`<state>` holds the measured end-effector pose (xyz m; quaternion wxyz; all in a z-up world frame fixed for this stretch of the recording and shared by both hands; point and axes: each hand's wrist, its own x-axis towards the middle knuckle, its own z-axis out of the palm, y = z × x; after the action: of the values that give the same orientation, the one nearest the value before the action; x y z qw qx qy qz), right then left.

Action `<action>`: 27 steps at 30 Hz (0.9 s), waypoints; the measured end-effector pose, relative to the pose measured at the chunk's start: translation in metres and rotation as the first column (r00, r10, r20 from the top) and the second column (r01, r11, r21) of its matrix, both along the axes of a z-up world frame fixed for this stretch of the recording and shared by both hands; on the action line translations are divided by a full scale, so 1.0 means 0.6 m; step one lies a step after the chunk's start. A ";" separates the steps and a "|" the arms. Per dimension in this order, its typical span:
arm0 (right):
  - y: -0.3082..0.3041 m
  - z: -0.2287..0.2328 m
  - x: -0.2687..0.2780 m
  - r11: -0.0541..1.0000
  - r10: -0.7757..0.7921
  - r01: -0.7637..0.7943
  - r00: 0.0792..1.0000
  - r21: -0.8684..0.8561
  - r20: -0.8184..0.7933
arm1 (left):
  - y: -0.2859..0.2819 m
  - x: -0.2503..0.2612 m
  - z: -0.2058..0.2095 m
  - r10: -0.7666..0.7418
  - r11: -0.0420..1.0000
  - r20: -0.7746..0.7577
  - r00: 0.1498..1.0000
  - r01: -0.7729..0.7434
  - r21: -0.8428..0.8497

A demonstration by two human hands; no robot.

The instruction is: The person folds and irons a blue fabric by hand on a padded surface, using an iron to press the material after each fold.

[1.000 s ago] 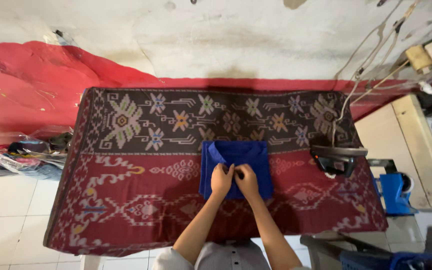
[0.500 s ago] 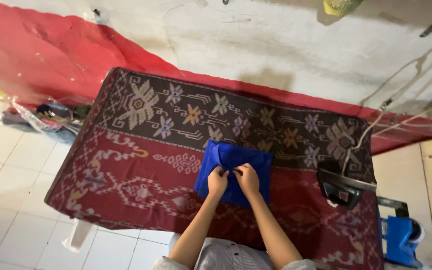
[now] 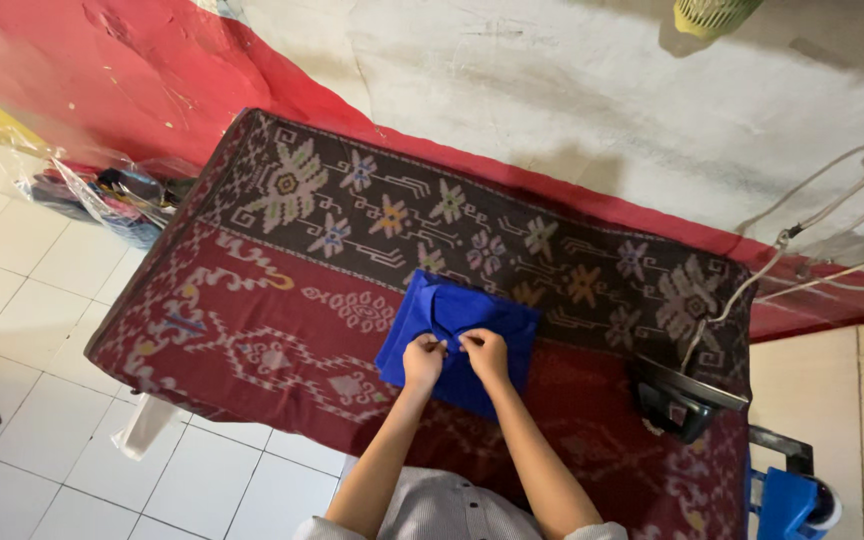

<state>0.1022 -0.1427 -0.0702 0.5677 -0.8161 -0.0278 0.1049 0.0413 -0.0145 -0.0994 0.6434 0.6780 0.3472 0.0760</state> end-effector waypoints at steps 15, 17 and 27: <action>0.007 -0.020 -0.014 0.998 -0.042 0.039 0.996 -0.045 -0.075 | 0.011 -0.003 0.045 -0.105 0.994 -0.042 0.994 0.103 -0.048; 0.010 -0.023 -0.010 0.996 -0.015 0.019 0.999 -0.087 0.045 | 0.011 -0.004 0.047 -0.108 0.993 -0.044 0.993 0.106 -0.044; 0.019 0.007 -0.014 0.961 -0.030 0.044 0.998 -0.272 0.058 | 0.020 0.002 0.004 -0.133 0.952 0.051 0.990 0.142 -0.270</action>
<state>0.0938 -0.1310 -0.0662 0.4506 -0.8894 -0.0128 0.0754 0.0425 -0.0024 -0.0968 0.7397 0.6042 0.2961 -0.0066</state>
